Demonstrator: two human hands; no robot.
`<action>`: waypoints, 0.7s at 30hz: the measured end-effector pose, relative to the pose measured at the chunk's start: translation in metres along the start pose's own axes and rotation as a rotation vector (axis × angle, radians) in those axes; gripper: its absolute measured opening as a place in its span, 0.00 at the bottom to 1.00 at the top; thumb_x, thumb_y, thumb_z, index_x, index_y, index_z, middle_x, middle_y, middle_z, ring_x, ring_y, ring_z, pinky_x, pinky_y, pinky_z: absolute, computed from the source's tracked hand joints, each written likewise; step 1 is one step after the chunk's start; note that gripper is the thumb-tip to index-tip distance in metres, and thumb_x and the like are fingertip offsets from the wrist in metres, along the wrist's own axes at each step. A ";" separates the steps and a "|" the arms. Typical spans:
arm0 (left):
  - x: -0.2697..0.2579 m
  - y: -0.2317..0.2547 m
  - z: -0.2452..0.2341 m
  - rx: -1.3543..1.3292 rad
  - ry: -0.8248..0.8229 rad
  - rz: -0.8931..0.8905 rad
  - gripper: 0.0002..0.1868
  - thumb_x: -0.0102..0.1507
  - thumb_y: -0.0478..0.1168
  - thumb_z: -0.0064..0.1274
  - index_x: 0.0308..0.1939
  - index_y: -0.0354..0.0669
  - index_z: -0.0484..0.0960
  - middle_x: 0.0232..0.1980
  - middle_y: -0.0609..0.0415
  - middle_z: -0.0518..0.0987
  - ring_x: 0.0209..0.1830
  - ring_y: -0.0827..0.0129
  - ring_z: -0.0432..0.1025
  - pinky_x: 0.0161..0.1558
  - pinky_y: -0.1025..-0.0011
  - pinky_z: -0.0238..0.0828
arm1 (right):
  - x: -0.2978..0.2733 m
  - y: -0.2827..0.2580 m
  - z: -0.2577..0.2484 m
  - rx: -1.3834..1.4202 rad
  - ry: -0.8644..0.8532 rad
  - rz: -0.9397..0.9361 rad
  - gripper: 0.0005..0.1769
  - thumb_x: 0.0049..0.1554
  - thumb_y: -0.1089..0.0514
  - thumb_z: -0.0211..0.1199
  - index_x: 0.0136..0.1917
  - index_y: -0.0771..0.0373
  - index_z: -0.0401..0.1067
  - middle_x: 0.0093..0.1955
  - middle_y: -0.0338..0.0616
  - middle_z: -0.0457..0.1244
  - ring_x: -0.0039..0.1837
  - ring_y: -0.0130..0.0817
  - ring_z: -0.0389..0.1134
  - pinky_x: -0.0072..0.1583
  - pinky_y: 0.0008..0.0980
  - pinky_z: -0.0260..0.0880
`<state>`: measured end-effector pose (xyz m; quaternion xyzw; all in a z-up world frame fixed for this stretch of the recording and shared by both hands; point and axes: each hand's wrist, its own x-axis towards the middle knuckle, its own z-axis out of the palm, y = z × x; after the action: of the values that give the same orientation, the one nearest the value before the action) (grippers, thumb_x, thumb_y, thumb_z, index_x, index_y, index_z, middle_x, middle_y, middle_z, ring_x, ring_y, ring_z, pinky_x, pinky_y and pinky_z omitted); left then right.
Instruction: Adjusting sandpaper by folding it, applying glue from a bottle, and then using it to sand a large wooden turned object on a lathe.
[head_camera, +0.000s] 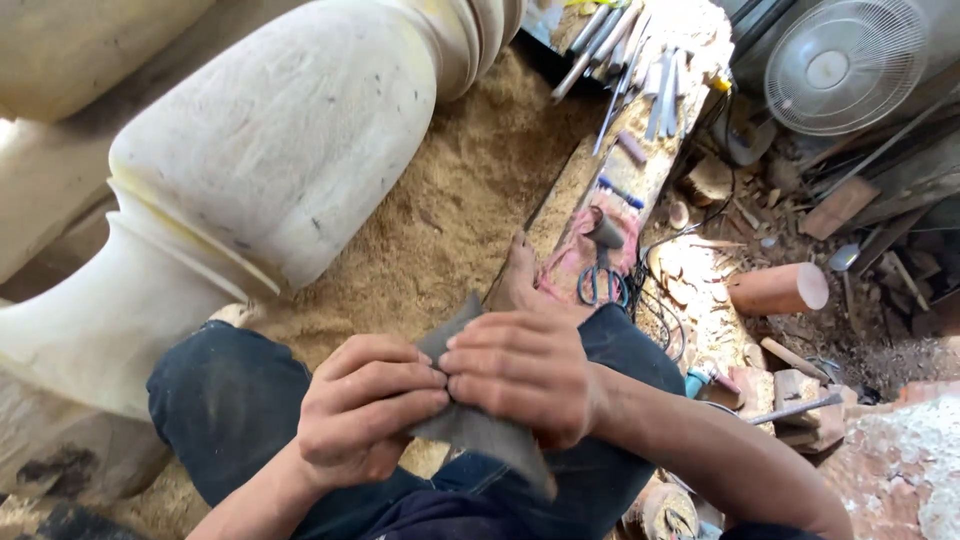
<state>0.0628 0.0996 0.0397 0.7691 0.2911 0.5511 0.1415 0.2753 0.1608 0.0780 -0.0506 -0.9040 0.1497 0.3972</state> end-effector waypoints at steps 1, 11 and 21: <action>0.005 -0.002 -0.006 -0.003 -0.001 0.005 0.10 0.53 0.33 0.55 0.37 0.41 0.86 0.42 0.56 0.85 0.45 0.61 0.79 0.51 0.66 0.80 | 0.000 0.000 -0.005 -0.006 0.001 0.000 0.26 0.66 0.51 0.43 0.44 0.69 0.78 0.49 0.53 0.72 0.51 0.44 0.76 0.59 0.43 0.78; 0.033 -0.065 -0.001 -0.607 -0.510 -1.174 0.21 0.57 0.35 0.62 0.54 0.34 0.81 0.43 0.52 0.83 0.39 0.71 0.74 0.42 0.73 0.72 | -0.008 0.011 -0.006 -0.596 -0.230 -0.490 0.08 0.64 0.60 0.58 0.45 0.59 0.77 0.50 0.42 0.73 0.53 0.33 0.75 0.64 0.32 0.76; 0.015 -0.063 0.019 -0.855 -0.423 -1.172 0.03 0.61 0.29 0.61 0.38 0.32 0.85 0.32 0.58 0.82 0.26 0.81 0.68 0.27 0.80 0.65 | -0.062 0.041 0.026 -0.796 -0.038 -0.655 0.09 0.65 0.57 0.58 0.52 0.48 0.79 0.58 0.21 0.65 0.59 0.21 0.60 0.65 0.30 0.59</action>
<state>0.0656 0.1608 0.0103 0.4557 0.3801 0.2912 0.7504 0.2971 0.1803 0.0054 0.0906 -0.8665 -0.3372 0.3567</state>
